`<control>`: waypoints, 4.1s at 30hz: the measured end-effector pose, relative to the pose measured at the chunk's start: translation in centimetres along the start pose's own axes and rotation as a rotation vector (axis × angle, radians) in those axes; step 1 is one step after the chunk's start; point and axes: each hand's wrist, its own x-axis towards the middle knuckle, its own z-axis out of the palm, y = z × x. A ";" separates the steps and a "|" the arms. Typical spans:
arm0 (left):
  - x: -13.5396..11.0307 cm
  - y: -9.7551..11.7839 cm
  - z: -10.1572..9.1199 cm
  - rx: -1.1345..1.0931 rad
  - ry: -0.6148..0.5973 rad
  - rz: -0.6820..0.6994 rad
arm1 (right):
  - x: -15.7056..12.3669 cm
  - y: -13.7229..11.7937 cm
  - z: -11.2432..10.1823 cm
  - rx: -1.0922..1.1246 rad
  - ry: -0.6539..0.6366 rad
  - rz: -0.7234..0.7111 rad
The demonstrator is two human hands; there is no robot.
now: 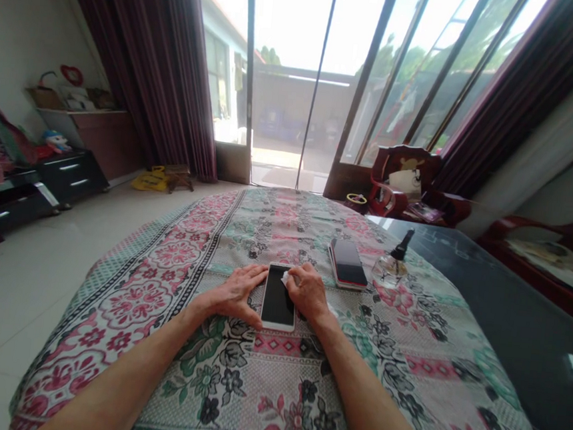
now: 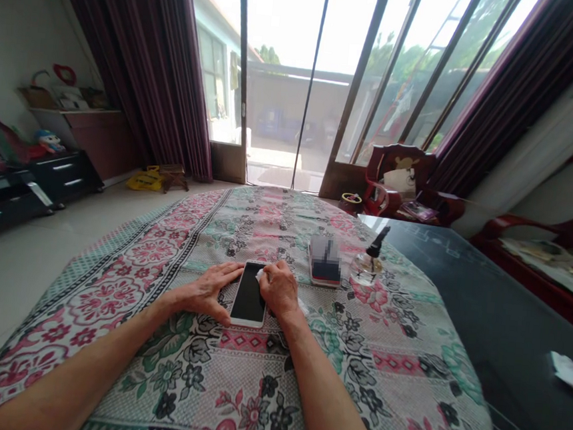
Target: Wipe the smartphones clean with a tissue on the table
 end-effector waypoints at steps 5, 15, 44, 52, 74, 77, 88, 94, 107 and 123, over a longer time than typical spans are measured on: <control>0.1 0.1 -0.1 -0.004 -0.008 -0.012 | -0.1 0.0 0.0 -0.004 0.002 -0.008; 0.2 -0.3 0.2 0.015 -0.007 0.003 | -2.1 -0.7 -0.4 0.055 0.014 -0.053; 0.1 -0.2 0.2 -0.007 -0.030 -0.018 | 1.6 -0.3 0.3 -0.091 -0.035 -0.134; 0.1 -0.4 0.3 -0.002 -0.033 -0.016 | -2.6 -1.6 -1.1 -0.011 -0.106 -0.290; 0.1 -0.4 0.4 -0.023 -0.029 -0.015 | 1.0 -2.0 -0.1 -0.135 -0.132 -0.323; 0.1 -0.3 0.3 -0.018 -0.026 -0.012 | -0.8 -2.5 -0.9 -0.100 -0.162 -0.382; 0.0 -0.7 0.0 -0.055 -0.032 -0.034 | 0.9 -1.8 -0.1 -0.126 -0.146 -0.328; 0.1 -1.1 0.3 -0.053 -0.040 -0.035 | 4.0 -1.3 1.1 -0.169 -0.123 -0.249; 0.0 -0.7 -0.1 -0.042 -0.064 -0.032 | -1.6 -2.9 -1.3 -0.094 -0.226 -0.472; 0.0 -0.5 -0.4 -0.045 -0.067 -0.031 | 4.3 -1.6 0.7 -0.227 -0.171 -0.286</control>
